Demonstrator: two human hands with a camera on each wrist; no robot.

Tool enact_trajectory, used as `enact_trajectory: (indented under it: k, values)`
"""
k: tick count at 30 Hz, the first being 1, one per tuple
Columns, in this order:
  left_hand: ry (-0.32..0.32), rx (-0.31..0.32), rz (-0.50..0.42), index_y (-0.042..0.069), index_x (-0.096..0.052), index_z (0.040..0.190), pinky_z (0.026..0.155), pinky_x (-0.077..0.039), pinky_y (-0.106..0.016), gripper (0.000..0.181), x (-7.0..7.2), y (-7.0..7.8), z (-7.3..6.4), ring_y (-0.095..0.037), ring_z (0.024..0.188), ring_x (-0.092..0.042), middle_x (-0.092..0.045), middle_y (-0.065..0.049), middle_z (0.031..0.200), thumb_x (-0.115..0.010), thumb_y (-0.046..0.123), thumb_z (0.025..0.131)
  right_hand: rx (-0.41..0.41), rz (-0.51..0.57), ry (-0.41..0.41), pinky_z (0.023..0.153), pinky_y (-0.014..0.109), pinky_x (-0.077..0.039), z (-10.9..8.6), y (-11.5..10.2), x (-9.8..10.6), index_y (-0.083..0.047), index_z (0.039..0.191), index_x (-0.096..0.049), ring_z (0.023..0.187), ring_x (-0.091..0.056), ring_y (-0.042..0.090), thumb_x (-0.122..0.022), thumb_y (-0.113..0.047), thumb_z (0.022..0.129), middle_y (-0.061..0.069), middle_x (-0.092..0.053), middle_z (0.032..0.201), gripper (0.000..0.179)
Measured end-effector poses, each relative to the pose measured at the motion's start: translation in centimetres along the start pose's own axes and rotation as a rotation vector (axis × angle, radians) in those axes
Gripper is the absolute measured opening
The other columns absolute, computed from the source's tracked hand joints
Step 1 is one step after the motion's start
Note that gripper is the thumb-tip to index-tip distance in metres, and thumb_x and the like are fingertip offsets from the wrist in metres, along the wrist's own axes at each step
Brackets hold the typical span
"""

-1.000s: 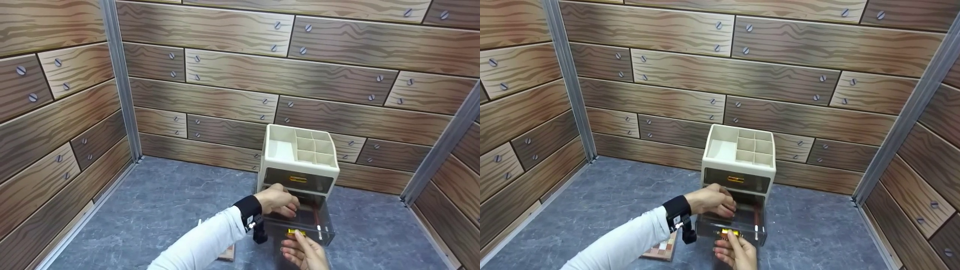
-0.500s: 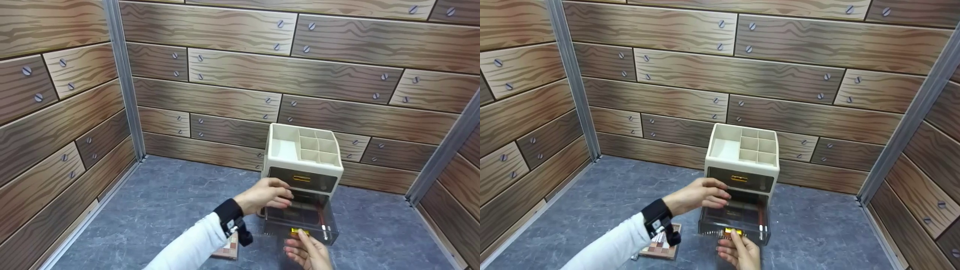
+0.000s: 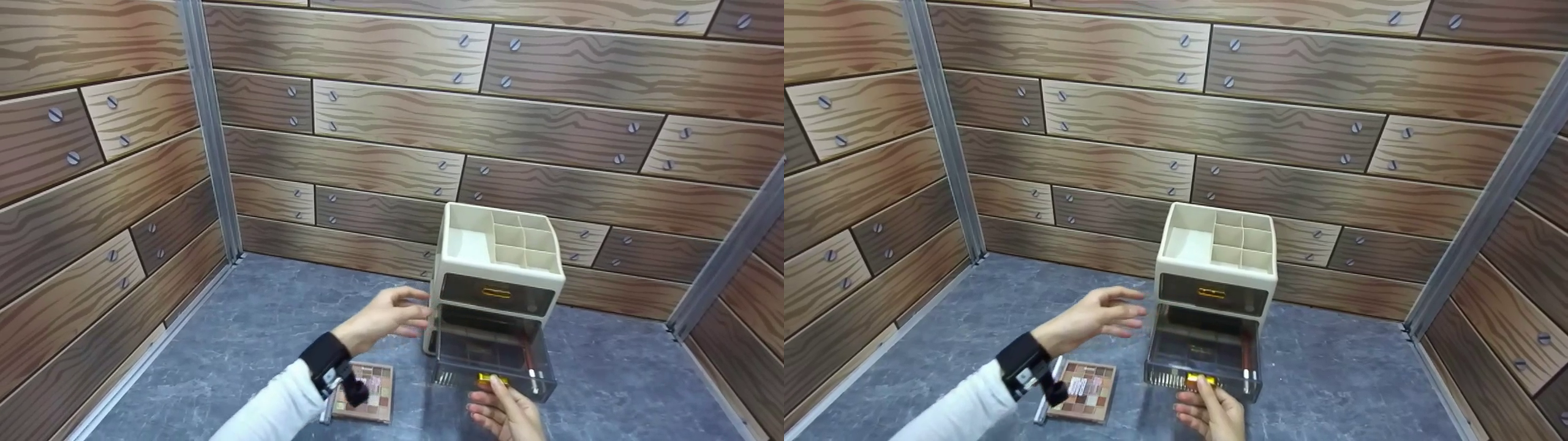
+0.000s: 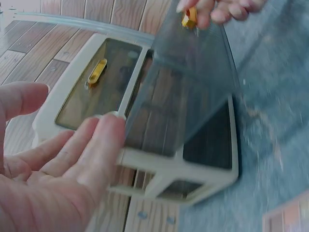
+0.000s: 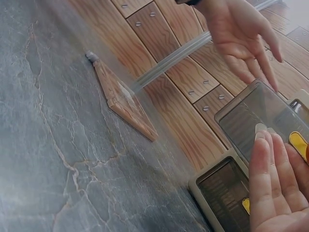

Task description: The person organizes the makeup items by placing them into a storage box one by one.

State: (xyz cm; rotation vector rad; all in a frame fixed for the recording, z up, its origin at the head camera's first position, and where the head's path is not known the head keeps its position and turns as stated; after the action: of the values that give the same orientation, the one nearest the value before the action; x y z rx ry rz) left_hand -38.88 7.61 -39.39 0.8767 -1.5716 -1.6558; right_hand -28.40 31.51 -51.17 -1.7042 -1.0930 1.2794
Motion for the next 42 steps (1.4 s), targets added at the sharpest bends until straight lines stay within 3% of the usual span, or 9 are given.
enact_trajectory:
  k: [4, 8, 18, 26, 33, 38, 42]
  values:
    - [0.045, 0.023, 0.105, 0.002, -0.054, 0.145, 0.095, -0.062, -0.042, 0.053, 1.9, -0.6, -1.5, -0.031, 0.112, -0.07, -0.065, -0.023, 0.133, -0.072, 0.017, 0.098, 0.0, -0.002, -0.011, 0.077, 0.031, -0.066, 0.0, 0.1, -0.1, -0.01, 0.098, -0.076, 0.078, -0.077, 0.017, -0.053, -0.028, 0.11, 0.004, -0.078, 0.084, 0.032]
    - [0.071, 0.056, 0.149, 0.0, -0.053, 0.146, 0.093, -0.063, -0.042, 0.054, 3.5, -1.5, -2.7, -0.031, 0.112, -0.069, -0.065, -0.023, 0.13, -0.071, 0.016, 0.098, 0.01, -0.003, -0.013, 0.077, 0.031, -0.066, 0.0, 0.1, 0.0, -0.009, 0.098, -0.077, 0.077, -0.077, 0.017, -0.053, -0.029, 0.11, 0.004, -0.078, 0.084, 0.033]
    - [0.135, 0.113, 0.255, -0.005, -0.054, 0.139, 0.081, -0.065, -0.042, 0.051, 6.0, -4.0, -5.3, -0.026, 0.096, -0.068, -0.068, -0.017, 0.115, -0.072, 0.01, 0.094, 0.003, -0.018, -0.026, 0.078, 0.031, -0.066, -0.1, 0.0, 0.1, -0.009, 0.101, -0.076, 0.078, -0.077, 0.017, -0.051, -0.029, 0.111, 0.004, -0.077, 0.085, 0.033]
    - [0.181, 0.15, 0.283, -0.006, -0.058, 0.131, 0.073, -0.066, -0.041, 0.044, 7.2, -6.0, -6.4, -0.023, 0.083, -0.067, -0.068, -0.014, 0.103, -0.072, 0.006, 0.091, -0.005, 0.004, -0.013, 0.077, 0.031, -0.066, -0.1, 0.0, 0.1, -0.01, 0.102, -0.076, 0.079, -0.077, 0.017, -0.053, -0.03, 0.111, 0.004, -0.078, 0.086, 0.033]
    - [0.23, 0.188, 0.463, -0.007, -0.061, 0.122, 0.053, -0.061, -0.033, 0.042, 9.0, -6.8, -7.4, -0.027, 0.075, -0.066, -0.064, -0.014, 0.095, -0.077, 0.006, 0.085, -0.003, 0.006, -0.038, 0.077, 0.031, -0.066, -0.1, 0.0, 0.0, -0.01, 0.1, -0.077, 0.079, -0.077, 0.017, -0.051, -0.029, 0.112, 0.004, -0.078, 0.086, 0.034]
    - [0.272, 0.187, 0.55, -0.007, -0.062, 0.118, 0.048, -0.058, -0.032, 0.041, 9.5, -7.7, -7.6, -0.018, 0.06, -0.058, -0.062, -0.013, 0.095, -0.079, 0.005, 0.083, 0.005, 0.009, -0.05, 0.078, 0.031, -0.066, -0.1, -0.1, 0.0, -0.011, 0.099, -0.077, 0.079, -0.077, 0.017, -0.051, -0.028, 0.112, 0.004, -0.078, 0.086, 0.033]
    - [0.296, 0.174, 0.606, -0.006, -0.063, 0.112, 0.045, -0.056, -0.029, 0.036, 9.6, -8.3, -7.5, -0.013, 0.053, -0.053, -0.06, -0.01, 0.086, -0.077, 0.0, 0.08, 0.015, -0.005, -0.046, 0.078, 0.031, -0.066, -0.1, -0.2, 0.1, -0.011, 0.1, -0.077, 0.079, -0.077, 0.017, -0.051, -0.029, 0.111, 0.004, -0.078, 0.086, 0.033]
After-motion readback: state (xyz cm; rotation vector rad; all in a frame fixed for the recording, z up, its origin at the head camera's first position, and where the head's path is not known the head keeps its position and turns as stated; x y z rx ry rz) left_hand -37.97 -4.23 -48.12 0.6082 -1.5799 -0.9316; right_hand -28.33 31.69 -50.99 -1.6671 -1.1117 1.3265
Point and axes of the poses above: each hand's wrist, its own z-axis towards the middle knuckle, its own x-axis out of the back of the hand, y = z × x, the point moved 5 cm from there along z, towards the middle knuckle
